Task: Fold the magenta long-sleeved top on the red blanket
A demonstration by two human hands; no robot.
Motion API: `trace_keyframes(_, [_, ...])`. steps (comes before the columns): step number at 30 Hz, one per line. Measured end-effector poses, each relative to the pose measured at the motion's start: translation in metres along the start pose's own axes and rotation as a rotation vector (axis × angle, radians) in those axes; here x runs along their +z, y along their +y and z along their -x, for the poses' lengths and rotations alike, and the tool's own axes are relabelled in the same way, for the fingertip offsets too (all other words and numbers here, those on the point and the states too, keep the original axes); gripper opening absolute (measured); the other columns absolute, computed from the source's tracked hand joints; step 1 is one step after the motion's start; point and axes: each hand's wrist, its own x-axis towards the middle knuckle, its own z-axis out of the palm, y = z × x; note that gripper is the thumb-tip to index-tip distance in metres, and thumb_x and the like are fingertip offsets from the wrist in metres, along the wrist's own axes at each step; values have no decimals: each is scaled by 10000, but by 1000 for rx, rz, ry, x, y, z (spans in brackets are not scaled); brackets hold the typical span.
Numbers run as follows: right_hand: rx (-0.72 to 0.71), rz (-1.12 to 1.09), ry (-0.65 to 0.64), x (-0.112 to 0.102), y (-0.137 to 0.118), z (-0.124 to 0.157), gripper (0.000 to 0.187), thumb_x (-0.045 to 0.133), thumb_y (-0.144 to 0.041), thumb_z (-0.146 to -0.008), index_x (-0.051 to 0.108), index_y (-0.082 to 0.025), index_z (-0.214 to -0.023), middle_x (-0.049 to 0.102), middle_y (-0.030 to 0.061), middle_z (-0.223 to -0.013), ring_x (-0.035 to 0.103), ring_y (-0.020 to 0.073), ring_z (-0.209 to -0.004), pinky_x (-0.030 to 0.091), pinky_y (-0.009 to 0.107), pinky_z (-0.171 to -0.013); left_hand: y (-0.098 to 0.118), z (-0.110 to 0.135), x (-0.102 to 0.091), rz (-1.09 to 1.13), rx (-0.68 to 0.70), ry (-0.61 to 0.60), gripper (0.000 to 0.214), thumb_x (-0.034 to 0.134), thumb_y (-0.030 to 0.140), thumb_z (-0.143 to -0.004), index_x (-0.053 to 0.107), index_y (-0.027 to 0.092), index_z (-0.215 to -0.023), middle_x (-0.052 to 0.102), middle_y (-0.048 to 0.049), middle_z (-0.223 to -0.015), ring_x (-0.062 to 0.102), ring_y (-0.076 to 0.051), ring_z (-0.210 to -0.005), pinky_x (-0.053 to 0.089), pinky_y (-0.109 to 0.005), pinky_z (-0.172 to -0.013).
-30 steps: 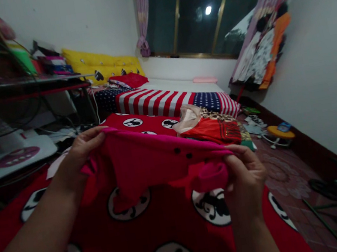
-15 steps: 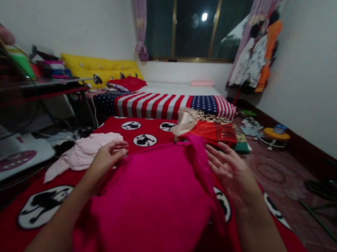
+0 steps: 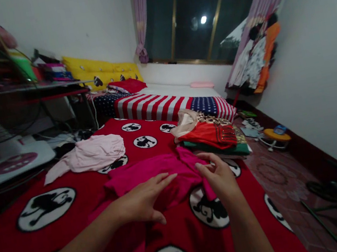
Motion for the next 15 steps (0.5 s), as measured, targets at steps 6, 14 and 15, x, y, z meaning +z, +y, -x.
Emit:
trace_keyframes(6, [20, -20, -57, 3, -4, 4, 497, 737, -457, -678, 624, -145, -1048, 698, 39, -749, 656, 171, -699, 484, 241, -634, -5, -12, 7, -127, -195, 35, 264, 603, 236, -756, 675, 147, -994, 685, -119, -880, 651, -277, -866, 485, -330, -734])
trace_keyframes(14, [-33, 240, -51, 6, 21, -4, 399, 683, -398, -687, 653, -157, -1003, 690, 66, -855, 633, 191, -671, 502, 308, -627, -48, 21, -87, 1140, -353, 794, 293, 653, 353, -625, 610, 160, -842, 634, -1, -631, 627, -185, -589, 495, -272, -551])
trace_keyframes(15, [-67, 270, -59, 9, 27, -6, 395, 682, -377, -681, 652, -162, -1011, 680, 79, -948, 643, 203, -739, 514, 333, -684, -57, 23, -92, 1169, -371, 959, 297, 659, 339, -610, 601, 166, -845, 627, 7, -623, 624, -177, -580, 501, -267, -547])
